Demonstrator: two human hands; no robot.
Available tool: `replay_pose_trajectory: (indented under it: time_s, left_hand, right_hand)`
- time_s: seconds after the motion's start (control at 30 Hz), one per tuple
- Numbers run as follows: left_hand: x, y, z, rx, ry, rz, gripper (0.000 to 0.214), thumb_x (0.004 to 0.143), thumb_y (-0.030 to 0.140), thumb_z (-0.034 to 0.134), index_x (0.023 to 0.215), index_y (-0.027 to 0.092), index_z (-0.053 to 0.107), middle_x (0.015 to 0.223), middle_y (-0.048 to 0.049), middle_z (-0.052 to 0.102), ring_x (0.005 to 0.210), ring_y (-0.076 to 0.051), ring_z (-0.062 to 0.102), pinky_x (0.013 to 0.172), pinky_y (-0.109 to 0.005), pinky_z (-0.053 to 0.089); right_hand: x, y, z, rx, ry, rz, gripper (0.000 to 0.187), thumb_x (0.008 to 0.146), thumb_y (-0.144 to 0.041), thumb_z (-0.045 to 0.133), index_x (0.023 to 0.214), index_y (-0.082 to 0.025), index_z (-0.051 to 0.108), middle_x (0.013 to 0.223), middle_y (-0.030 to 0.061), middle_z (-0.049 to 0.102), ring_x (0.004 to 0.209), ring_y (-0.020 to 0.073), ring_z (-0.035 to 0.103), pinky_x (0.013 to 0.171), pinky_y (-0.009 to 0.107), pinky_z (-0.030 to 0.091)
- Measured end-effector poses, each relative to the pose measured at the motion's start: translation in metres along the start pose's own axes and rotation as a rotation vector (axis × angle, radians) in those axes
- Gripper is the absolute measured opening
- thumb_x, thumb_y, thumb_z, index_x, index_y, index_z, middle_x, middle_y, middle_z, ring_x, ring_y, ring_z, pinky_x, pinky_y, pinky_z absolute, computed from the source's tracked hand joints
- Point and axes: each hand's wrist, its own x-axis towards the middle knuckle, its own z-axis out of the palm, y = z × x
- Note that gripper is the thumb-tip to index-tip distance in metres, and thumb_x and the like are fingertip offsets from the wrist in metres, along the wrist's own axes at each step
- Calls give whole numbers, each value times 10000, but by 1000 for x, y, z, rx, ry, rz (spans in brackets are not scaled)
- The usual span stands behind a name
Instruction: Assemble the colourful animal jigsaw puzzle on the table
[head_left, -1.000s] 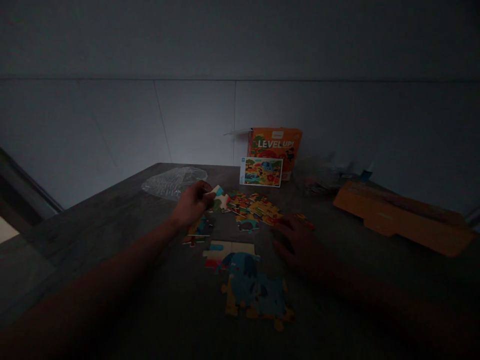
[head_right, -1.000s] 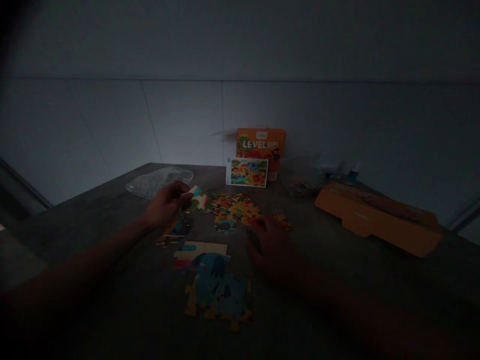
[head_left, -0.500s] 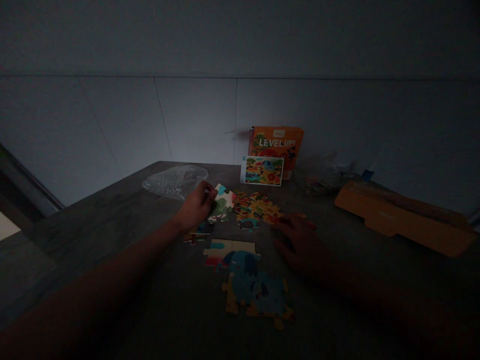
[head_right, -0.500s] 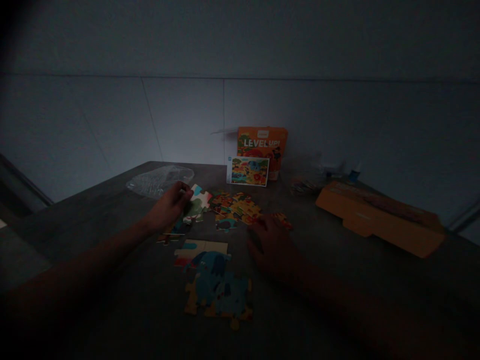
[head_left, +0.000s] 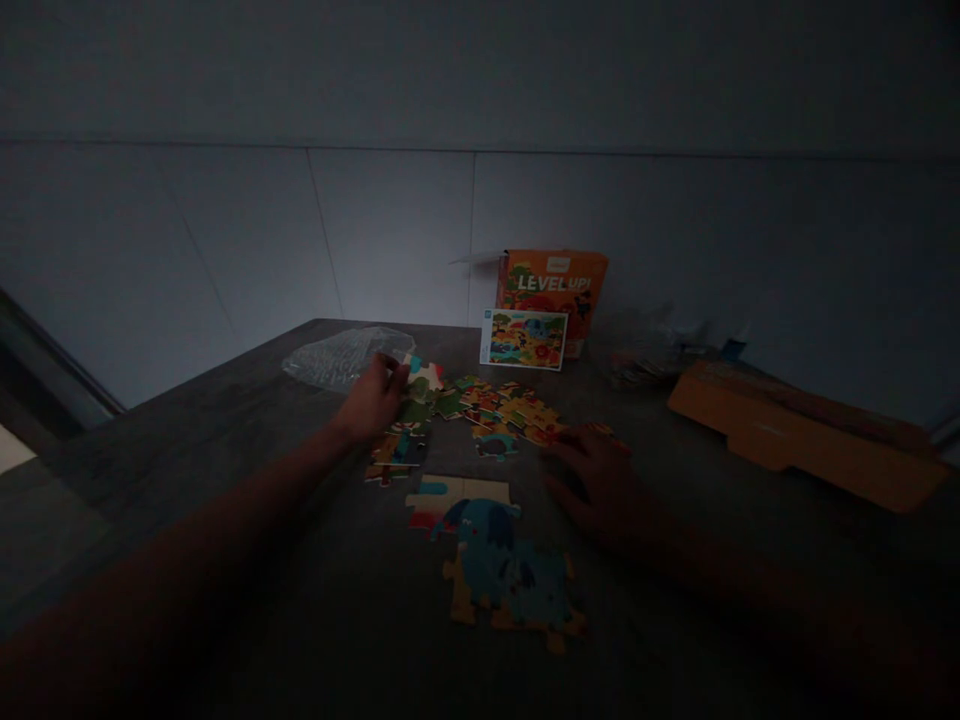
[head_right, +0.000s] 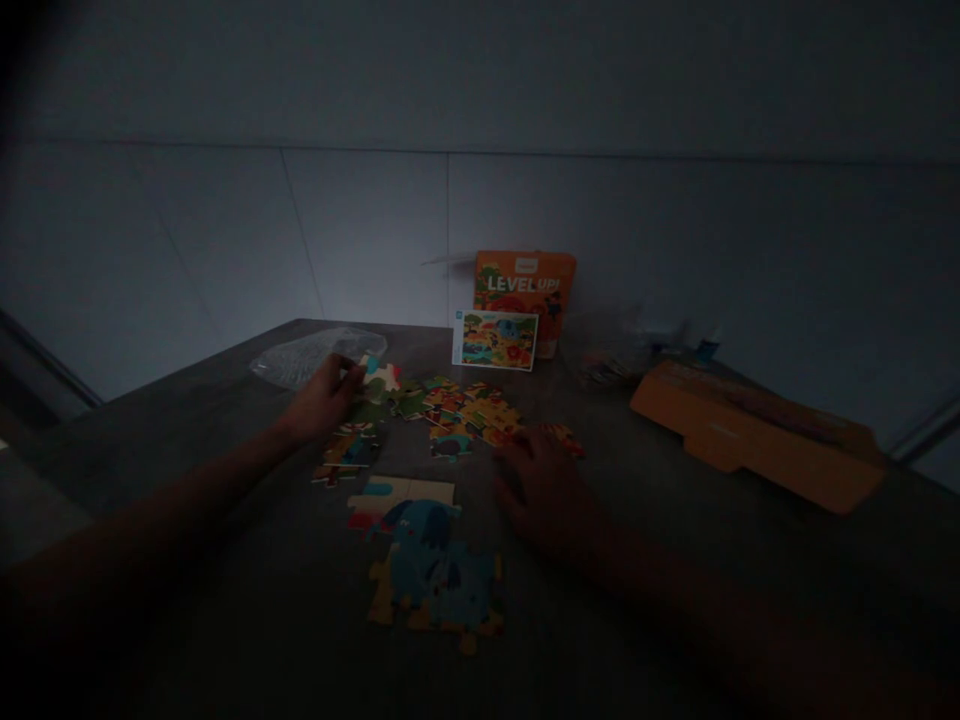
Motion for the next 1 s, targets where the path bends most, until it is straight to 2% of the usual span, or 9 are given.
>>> replay_pose_trajectory:
  time_s: [0.23,0.47,0.67,0.87,1.0]
  left_hand:
    - [-2,0,3,9,-51,39,259,950,398,386,1030,168,475,841,-95,641,742,-237,636,660,-346,484]
    - [1,-5,3,7,-52,54,312,957,443,369,1054,165,472,766,-55,614,667,-215,616,624,-327,466]
    - [1,-4,3,42,-45,38,339,952,442,363,1080,153,484,779,-65,634,649,-211,615,623,-321,460]
    - [4,-7,4,152,-102,18,385,957,447,336,1070,135,532,766,-82,656,662,-221,641,588,-295,461]
    - [4,-16,6,313,-120,13,306,905,386,434,933,138,611,757,-123,671,718,-281,658,665,-365,484]
  right_hand:
    - [1,0,1,5,10,-1,341,907,-302,510,1180,-145,641,1254,169,516,1148,290,524,990,476,455]
    - [0,-1,-1,5,-8,20,348,908,-311,510,1184,-143,637,1255,166,517,1143,287,525,994,475,454]
    - [1,-1,-1,9,2,1,331,904,-296,514,1167,-142,644,1233,170,530,1132,285,531,988,473,455]
    - [2,-1,-2,9,-13,11,349,902,-299,520,1191,-143,636,1254,171,521,1144,291,526,988,482,454]
    - [1,-1,-2,10,-8,7,332,904,-292,518,1175,-144,640,1251,166,525,1148,286,523,1001,478,449]
